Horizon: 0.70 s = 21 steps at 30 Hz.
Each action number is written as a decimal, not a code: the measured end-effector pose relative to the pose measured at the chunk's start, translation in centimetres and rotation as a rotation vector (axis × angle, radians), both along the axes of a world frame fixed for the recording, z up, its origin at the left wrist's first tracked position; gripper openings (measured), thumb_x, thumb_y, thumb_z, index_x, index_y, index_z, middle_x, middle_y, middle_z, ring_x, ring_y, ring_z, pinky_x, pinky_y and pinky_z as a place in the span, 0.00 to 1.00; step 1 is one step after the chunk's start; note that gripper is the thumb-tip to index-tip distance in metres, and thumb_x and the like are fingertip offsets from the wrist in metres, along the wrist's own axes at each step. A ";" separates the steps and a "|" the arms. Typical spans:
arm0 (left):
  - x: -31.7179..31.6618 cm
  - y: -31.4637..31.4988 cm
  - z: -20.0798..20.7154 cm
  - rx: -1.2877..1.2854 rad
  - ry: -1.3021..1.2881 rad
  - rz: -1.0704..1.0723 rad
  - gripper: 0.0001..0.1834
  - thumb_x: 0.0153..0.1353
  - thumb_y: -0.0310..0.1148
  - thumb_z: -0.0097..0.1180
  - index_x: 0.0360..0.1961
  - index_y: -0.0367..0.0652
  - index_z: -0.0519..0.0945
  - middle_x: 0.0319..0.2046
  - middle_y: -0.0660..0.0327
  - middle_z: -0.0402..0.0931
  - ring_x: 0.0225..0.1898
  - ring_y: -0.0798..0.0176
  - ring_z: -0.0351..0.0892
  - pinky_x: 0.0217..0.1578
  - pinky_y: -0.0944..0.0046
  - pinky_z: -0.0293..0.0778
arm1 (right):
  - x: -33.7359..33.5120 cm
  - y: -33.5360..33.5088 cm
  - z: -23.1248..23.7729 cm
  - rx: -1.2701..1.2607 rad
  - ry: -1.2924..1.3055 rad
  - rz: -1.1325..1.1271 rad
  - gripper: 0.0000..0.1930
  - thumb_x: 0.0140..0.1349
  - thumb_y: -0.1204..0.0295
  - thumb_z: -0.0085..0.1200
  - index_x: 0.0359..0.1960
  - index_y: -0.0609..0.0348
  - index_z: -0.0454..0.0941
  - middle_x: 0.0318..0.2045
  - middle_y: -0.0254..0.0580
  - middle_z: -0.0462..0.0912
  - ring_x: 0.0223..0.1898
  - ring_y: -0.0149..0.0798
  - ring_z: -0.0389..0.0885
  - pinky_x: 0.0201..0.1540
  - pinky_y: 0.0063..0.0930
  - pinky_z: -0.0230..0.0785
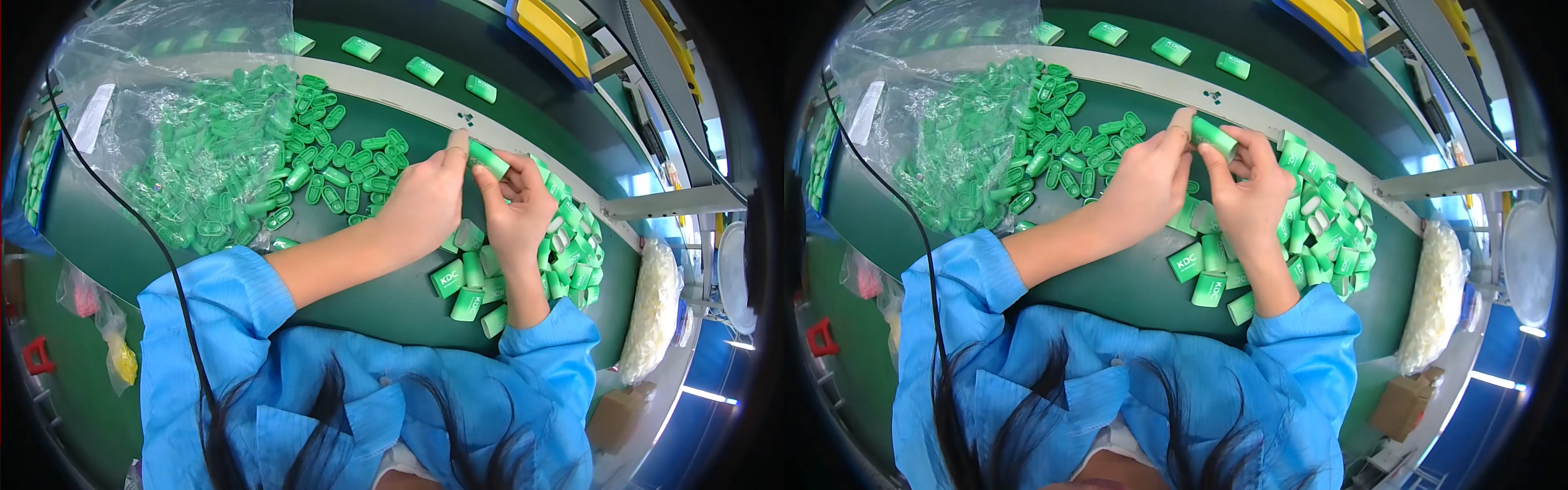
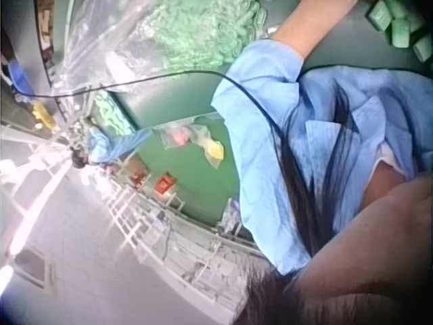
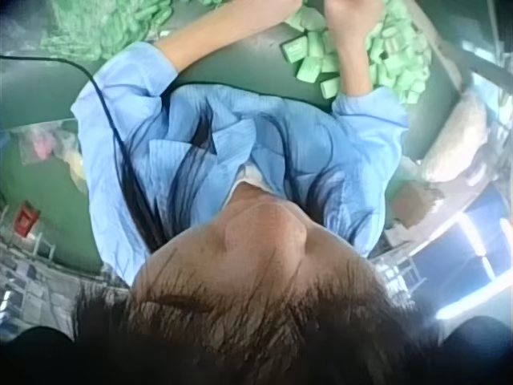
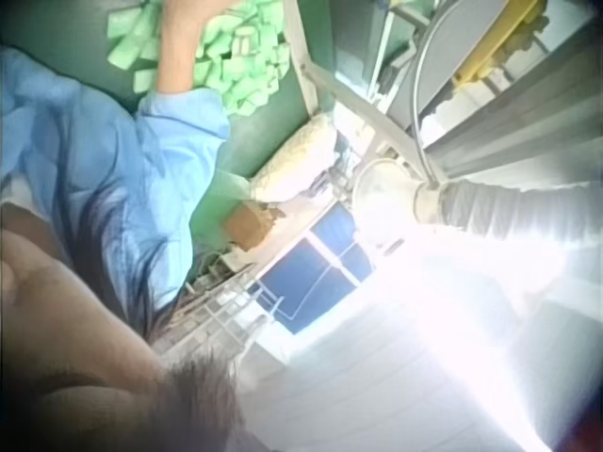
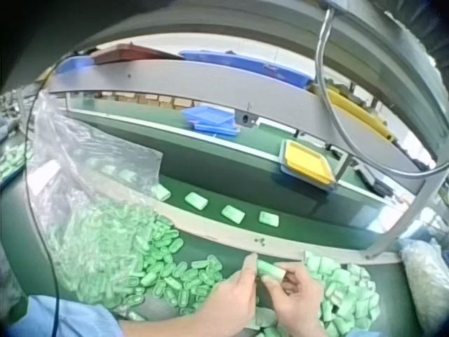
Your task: The person repeatedly picks green capsule halves from a plastic bag and a pile on the table, inserts a small red piece into one half, and closes it with the other half. Completed capsules are placed on a conveyor belt. The person occasionally pours more halves from the bag onto the table to continue the process.
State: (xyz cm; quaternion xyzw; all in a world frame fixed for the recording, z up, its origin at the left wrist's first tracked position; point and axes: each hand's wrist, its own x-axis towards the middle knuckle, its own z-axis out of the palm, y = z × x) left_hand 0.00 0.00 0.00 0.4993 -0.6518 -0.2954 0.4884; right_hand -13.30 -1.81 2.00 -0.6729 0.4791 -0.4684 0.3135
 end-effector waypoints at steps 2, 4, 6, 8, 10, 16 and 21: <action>0.4 -0.6 0.7 -0.023 -0.097 -0.009 0.25 0.54 0.24 0.51 0.55 0.31 0.63 0.35 0.40 0.75 0.37 0.36 0.75 0.41 0.47 0.71 | -0.3 -1.1 -0.3 0.023 -0.127 0.019 0.11 0.54 0.77 0.60 0.38 0.67 0.75 0.33 0.44 0.83 0.36 0.27 0.81 0.39 0.20 0.73; 1.6 -2.3 0.2 -0.024 -0.183 -0.040 0.25 0.54 0.24 0.52 0.53 0.29 0.64 0.35 0.41 0.75 0.37 0.37 0.75 0.41 0.47 0.71 | -0.9 -3.3 0.2 0.138 -0.004 0.067 0.12 0.53 0.76 0.60 0.38 0.67 0.75 0.32 0.42 0.82 0.34 0.25 0.80 0.38 0.19 0.71; 3.0 -3.5 0.6 0.004 -0.318 -0.005 0.24 0.53 0.26 0.53 0.53 0.30 0.66 0.36 0.41 0.75 0.38 0.39 0.75 0.42 0.47 0.70 | -1.6 -6.3 0.5 0.140 0.105 0.079 0.13 0.51 0.74 0.62 0.38 0.66 0.77 0.30 0.38 0.82 0.30 0.24 0.77 0.36 0.20 0.70; 4.8 -3.9 1.4 -0.160 -0.434 0.107 0.19 0.54 0.24 0.51 0.49 0.34 0.71 0.41 0.46 0.74 0.43 0.42 0.73 0.45 0.52 0.70 | -2.8 -10.5 0.5 0.061 0.394 -0.090 0.17 0.49 0.65 0.64 0.36 0.63 0.80 0.27 0.33 0.81 0.25 0.26 0.74 0.33 0.21 0.67; 6.3 -4.9 0.9 -0.144 -0.577 0.005 0.16 0.52 0.20 0.48 0.44 0.35 0.76 0.45 0.52 0.74 0.49 0.47 0.70 0.48 0.54 0.70 | -5.0 -14.1 -0.4 0.180 0.356 -0.187 0.17 0.50 0.64 0.63 0.37 0.63 0.80 0.25 0.31 0.78 0.23 0.23 0.70 0.27 0.19 0.64; 7.4 -3.5 0.2 -0.075 -0.804 -0.140 0.15 0.49 0.18 0.49 0.41 0.35 0.78 0.38 0.52 0.74 0.43 0.49 0.75 0.44 0.54 0.73 | -7.2 -17.6 -3.5 0.084 0.537 -0.354 0.19 0.49 0.62 0.62 0.39 0.63 0.79 0.28 0.39 0.81 0.29 0.32 0.77 0.35 0.28 0.71; 6.4 -3.5 0.1 -0.032 -0.820 -0.076 0.15 0.49 0.19 0.51 0.40 0.36 0.78 0.37 0.52 0.71 0.37 0.49 0.77 0.39 0.54 0.75 | -4.9 -9.9 1.8 0.021 0.592 0.030 0.17 0.50 0.64 0.61 0.39 0.60 0.79 0.30 0.39 0.81 0.29 0.31 0.77 0.35 0.26 0.71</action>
